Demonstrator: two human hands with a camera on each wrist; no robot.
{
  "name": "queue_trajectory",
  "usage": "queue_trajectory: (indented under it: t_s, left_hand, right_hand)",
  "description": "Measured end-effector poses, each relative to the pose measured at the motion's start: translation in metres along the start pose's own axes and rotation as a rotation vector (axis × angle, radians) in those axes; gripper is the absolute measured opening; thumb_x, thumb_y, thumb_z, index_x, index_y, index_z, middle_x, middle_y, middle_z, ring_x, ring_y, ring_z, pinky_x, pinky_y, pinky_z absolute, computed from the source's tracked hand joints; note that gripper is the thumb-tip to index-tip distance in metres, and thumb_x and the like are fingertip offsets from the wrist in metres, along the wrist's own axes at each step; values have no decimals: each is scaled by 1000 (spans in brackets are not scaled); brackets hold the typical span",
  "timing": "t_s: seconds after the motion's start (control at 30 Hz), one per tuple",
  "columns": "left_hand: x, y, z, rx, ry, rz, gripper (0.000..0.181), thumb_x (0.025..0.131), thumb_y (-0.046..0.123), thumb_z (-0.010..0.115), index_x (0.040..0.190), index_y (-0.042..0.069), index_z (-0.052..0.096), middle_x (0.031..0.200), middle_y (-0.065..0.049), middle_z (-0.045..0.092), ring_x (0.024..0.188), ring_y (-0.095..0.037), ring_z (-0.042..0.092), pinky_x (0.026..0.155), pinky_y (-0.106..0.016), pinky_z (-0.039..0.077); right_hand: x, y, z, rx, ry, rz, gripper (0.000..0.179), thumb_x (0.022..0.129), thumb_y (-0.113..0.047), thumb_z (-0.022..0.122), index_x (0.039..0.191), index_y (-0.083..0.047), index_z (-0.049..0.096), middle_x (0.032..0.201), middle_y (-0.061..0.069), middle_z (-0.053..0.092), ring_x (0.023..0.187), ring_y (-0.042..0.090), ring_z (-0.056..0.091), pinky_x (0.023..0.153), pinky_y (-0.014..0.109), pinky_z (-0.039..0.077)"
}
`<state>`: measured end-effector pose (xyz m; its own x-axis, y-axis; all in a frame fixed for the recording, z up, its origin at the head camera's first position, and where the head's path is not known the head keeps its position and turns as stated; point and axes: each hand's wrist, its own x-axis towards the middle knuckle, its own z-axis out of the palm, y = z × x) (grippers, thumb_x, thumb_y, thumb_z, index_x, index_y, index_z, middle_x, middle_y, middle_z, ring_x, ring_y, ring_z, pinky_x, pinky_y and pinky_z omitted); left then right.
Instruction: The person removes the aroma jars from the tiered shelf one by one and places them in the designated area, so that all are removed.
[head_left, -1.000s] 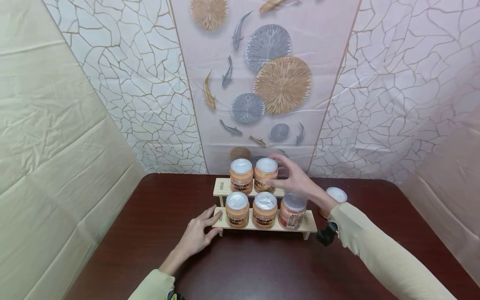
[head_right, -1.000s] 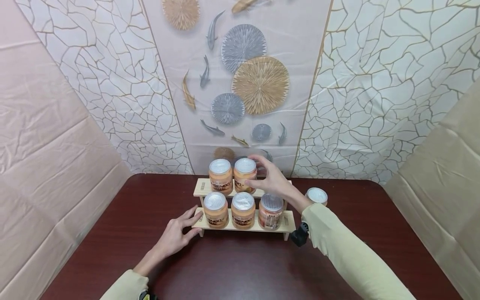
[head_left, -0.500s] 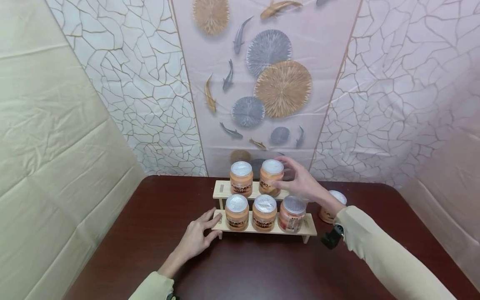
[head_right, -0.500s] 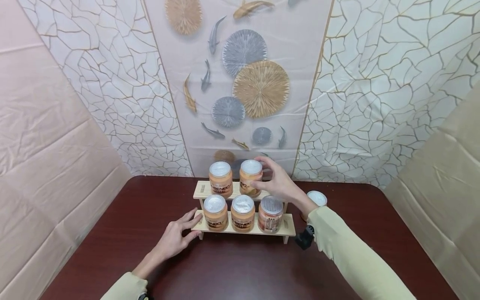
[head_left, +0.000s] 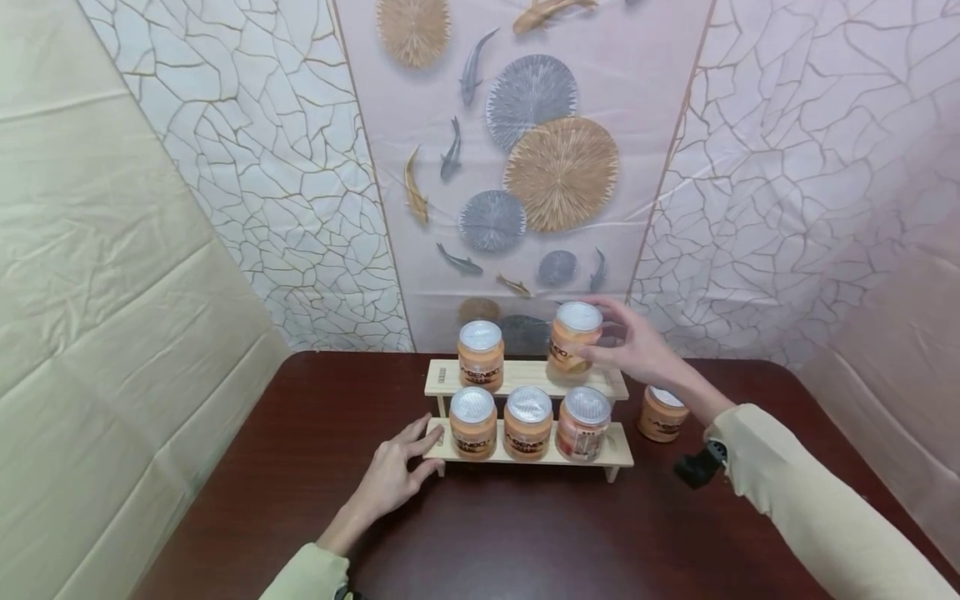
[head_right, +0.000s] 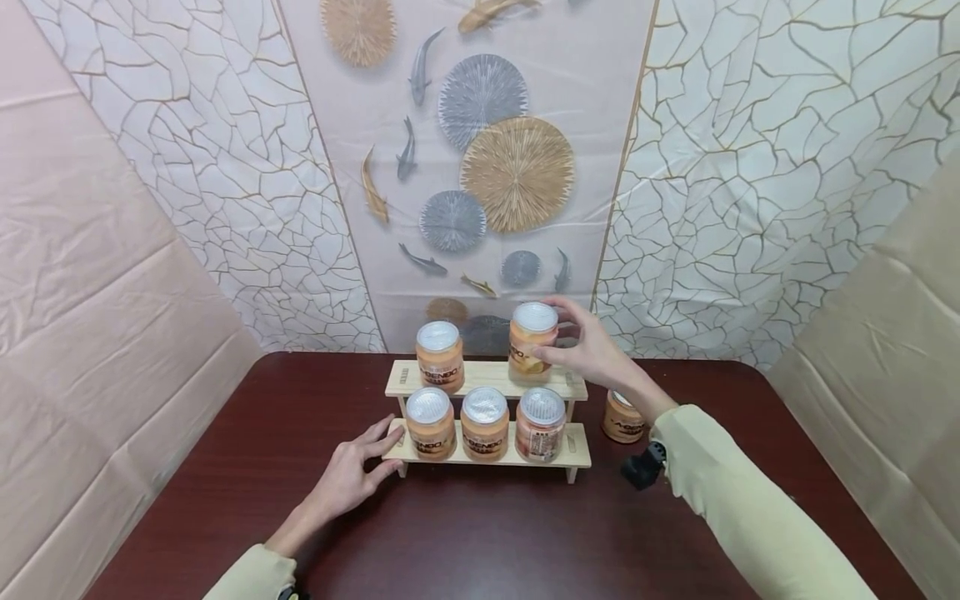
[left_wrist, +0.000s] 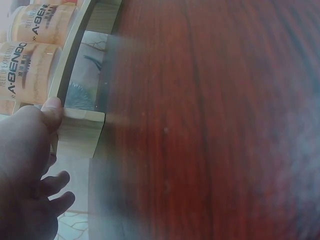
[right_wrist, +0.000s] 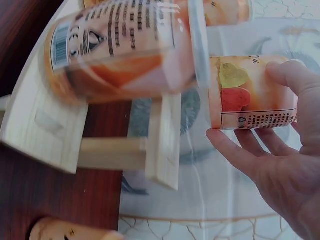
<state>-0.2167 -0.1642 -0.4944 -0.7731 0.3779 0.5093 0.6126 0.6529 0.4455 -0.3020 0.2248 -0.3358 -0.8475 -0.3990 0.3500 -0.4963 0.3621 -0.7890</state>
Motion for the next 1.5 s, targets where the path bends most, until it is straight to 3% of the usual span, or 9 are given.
queue_trajectory:
  t_s: [0.17,0.37,0.63,0.87,1.13,1.5]
  left_hand:
    - [-3,0,0,-2,-11,-21,51,87,19,80,132,2,65,141,-29,50,126,-44,53,95,-57,48]
    - [-3,-1,0,7,-2,-4,50,87,18,80,132,1,65,140,-30,51,124,-44,54,93,-56,50]
    - [2,-2,1,17,10,13,51,86,18,80,131,1,65,140,-29,52,123,-44,55,92,-57,50]
    - [0,-2,3,9,-1,19,50,86,17,81,131,1,66,139,-30,52,123,-46,54,92,-57,50]
    - [4,-5,-3,11,20,17,50,85,17,81,131,1,66,140,-28,52,124,-44,54,93,-57,49]
    - [1,-4,2,28,14,27,52,84,17,82,130,0,66,139,-29,52,122,-46,55,91,-58,50]
  right_hand:
    - [-8,-3,-15,-40,22,23,72,85,-6,80,146,-3,43,134,20,52,119,45,55,99,60,44]
    - [-20,-7,-35,-94,37,60,72,86,-10,80,147,-6,42,135,17,51,121,46,53,93,56,48]
    - [-31,-5,-59,-106,63,71,76,88,-8,78,151,-5,36,140,19,47,124,44,50,84,18,49]
    - [-45,5,-73,-162,102,89,77,88,-8,78,152,-4,35,140,19,45,124,44,49,83,11,46]
    - [-52,13,-86,-145,157,80,69,88,-4,77,146,-5,41,131,10,50,109,2,53,82,14,50]
    - [-75,25,-100,-205,196,163,70,87,-8,79,147,-8,43,135,9,48,106,-6,50,79,12,49]
